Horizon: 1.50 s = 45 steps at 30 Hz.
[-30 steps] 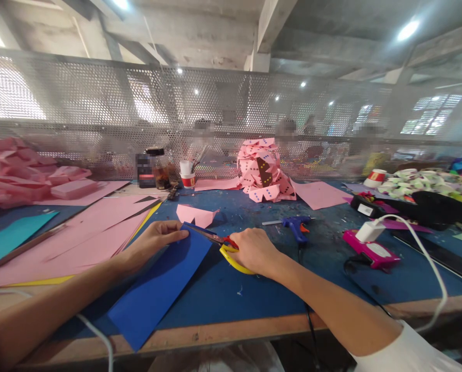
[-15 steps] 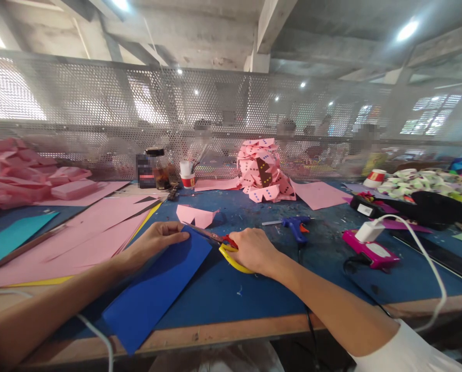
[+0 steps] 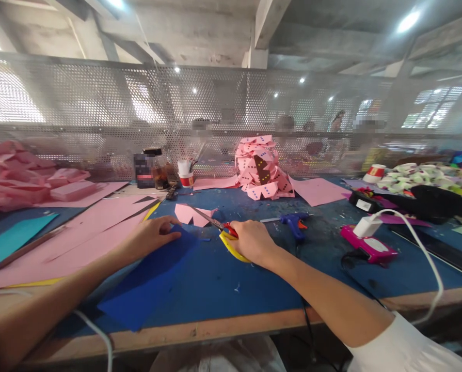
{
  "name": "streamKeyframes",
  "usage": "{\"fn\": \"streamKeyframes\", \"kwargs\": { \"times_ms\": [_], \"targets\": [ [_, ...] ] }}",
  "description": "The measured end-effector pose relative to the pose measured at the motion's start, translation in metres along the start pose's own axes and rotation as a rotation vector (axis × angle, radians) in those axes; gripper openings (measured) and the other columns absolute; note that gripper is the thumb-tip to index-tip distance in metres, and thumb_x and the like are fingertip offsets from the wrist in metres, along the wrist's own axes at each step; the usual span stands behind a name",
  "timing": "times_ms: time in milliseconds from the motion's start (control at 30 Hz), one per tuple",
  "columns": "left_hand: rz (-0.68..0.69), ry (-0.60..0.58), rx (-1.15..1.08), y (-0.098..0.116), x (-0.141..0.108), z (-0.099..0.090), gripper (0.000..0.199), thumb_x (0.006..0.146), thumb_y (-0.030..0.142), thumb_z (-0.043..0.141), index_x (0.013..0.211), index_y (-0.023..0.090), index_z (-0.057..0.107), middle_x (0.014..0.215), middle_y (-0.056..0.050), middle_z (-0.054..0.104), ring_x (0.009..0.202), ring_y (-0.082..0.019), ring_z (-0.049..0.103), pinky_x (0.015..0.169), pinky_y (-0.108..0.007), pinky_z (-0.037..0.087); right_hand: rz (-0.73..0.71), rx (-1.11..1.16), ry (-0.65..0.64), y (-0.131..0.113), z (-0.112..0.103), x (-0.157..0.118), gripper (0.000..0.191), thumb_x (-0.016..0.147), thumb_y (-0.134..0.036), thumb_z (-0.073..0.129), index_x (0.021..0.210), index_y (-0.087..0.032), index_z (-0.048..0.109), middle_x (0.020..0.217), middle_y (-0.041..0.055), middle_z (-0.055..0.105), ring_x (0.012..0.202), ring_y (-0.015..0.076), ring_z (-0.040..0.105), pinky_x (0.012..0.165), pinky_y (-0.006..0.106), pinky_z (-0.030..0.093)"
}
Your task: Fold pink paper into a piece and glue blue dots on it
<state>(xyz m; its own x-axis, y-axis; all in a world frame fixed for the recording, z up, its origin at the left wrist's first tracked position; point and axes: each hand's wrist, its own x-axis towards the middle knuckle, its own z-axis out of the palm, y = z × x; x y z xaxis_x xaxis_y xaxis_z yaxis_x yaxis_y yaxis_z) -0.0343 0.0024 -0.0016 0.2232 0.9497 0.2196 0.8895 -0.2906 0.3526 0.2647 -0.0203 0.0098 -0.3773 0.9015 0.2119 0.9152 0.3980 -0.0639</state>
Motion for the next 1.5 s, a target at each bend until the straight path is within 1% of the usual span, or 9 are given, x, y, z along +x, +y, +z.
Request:
{"fn": "streamKeyframes", "kwargs": {
  "times_ms": [233,333,533,733,900,1000,1133,1300,1500],
  "targets": [
    [0.184,0.087,0.178,0.004,-0.002,-0.007,0.025,0.087,0.036,0.058,0.107,0.025,0.068,0.115,-0.007,0.068,0.103,-0.027,0.062,0.089,-0.038,0.045,-0.006,0.014,-0.003,0.002,-0.001,0.001,0.038,0.094,-0.053,0.047,0.098,-0.022,0.069,0.086,0.0071,0.076,0.079,0.0227,0.071,0.061,0.026,0.036],
    [0.369,-0.031,0.204,0.026,-0.002,-0.002,0.022,0.092,0.029,0.052,0.106,0.024,0.069,0.112,-0.006,0.069,0.11,-0.026,0.06,0.098,-0.04,0.044,-0.016,0.021,-0.007,0.003,-0.001,0.0,0.04,0.094,-0.055,0.046,0.1,-0.023,0.069,0.087,0.0076,0.076,0.079,0.0234,0.072,0.063,0.026,0.038],
    [0.467,-0.16,0.472,0.062,0.008,0.018,0.023,0.096,0.021,0.046,0.101,0.018,0.069,0.1,-0.011,0.069,0.093,-0.025,0.067,0.077,-0.034,0.052,-0.025,0.051,0.027,0.003,0.0,-0.001,0.042,0.092,-0.058,0.047,0.098,-0.024,0.07,0.085,0.0064,0.076,0.079,0.0236,0.072,0.063,0.026,0.039],
    [0.611,-0.112,0.594,0.055,0.011,0.029,0.021,0.088,0.004,0.048,0.088,0.016,0.066,0.089,-0.012,0.067,0.082,-0.022,0.066,0.071,-0.031,0.053,-0.025,0.044,0.047,0.003,0.0,0.0,0.04,0.092,-0.056,0.05,0.094,-0.021,0.07,0.084,0.0074,0.076,0.079,0.0235,0.072,0.062,0.026,0.038],
    [0.535,-0.041,0.526,0.056,0.008,0.03,0.023,0.096,0.018,0.043,0.09,0.016,0.065,0.089,-0.009,0.068,0.083,-0.021,0.066,0.068,-0.029,0.051,-0.024,0.069,0.061,0.004,0.004,0.002,0.039,0.09,-0.056,0.052,0.09,-0.021,0.07,0.08,0.0075,0.075,0.075,0.0231,0.071,0.059,0.026,0.035],
    [0.449,0.018,0.364,0.06,0.007,0.026,0.018,0.092,0.019,0.048,0.09,0.018,0.065,0.093,-0.007,0.07,0.087,-0.021,0.067,0.069,-0.028,0.05,-0.006,0.154,0.08,0.006,0.007,0.004,0.035,0.088,-0.054,0.056,0.086,-0.021,0.069,0.074,0.0057,0.073,0.068,0.0203,0.068,0.056,0.025,0.031],
    [0.244,0.083,-0.259,0.069,0.008,0.015,0.01,0.088,0.025,0.057,0.086,0.02,0.065,0.084,-0.002,0.071,0.078,-0.017,0.065,0.073,-0.028,0.049,0.025,0.431,0.103,0.008,0.007,0.007,0.032,0.088,-0.047,0.056,0.072,-0.02,0.063,0.061,0.0007,0.063,0.055,0.0138,0.057,0.051,0.024,0.028],
    [0.092,-0.118,-0.929,0.079,0.008,0.007,0.023,0.087,0.038,0.065,0.081,0.015,0.061,0.075,-0.001,0.067,0.065,-0.012,0.06,0.063,-0.024,0.046,0.031,0.997,-0.037,0.002,0.002,0.008,0.032,0.088,-0.048,0.056,0.074,-0.019,0.058,0.05,-0.0064,0.047,0.041,0.0084,0.046,0.041,0.02,0.032],
    [0.032,-0.312,-1.085,0.083,0.001,0.021,0.023,0.083,0.036,0.071,0.082,0.014,0.064,0.073,-0.002,0.07,0.063,-0.012,0.061,0.062,-0.024,0.045,0.032,1.195,-0.058,-0.005,0.002,0.005,0.033,0.084,-0.05,0.064,0.077,-0.018,0.059,0.05,-0.0076,0.047,0.039,0.0067,0.045,0.038,0.017,0.034]
  ]
}}
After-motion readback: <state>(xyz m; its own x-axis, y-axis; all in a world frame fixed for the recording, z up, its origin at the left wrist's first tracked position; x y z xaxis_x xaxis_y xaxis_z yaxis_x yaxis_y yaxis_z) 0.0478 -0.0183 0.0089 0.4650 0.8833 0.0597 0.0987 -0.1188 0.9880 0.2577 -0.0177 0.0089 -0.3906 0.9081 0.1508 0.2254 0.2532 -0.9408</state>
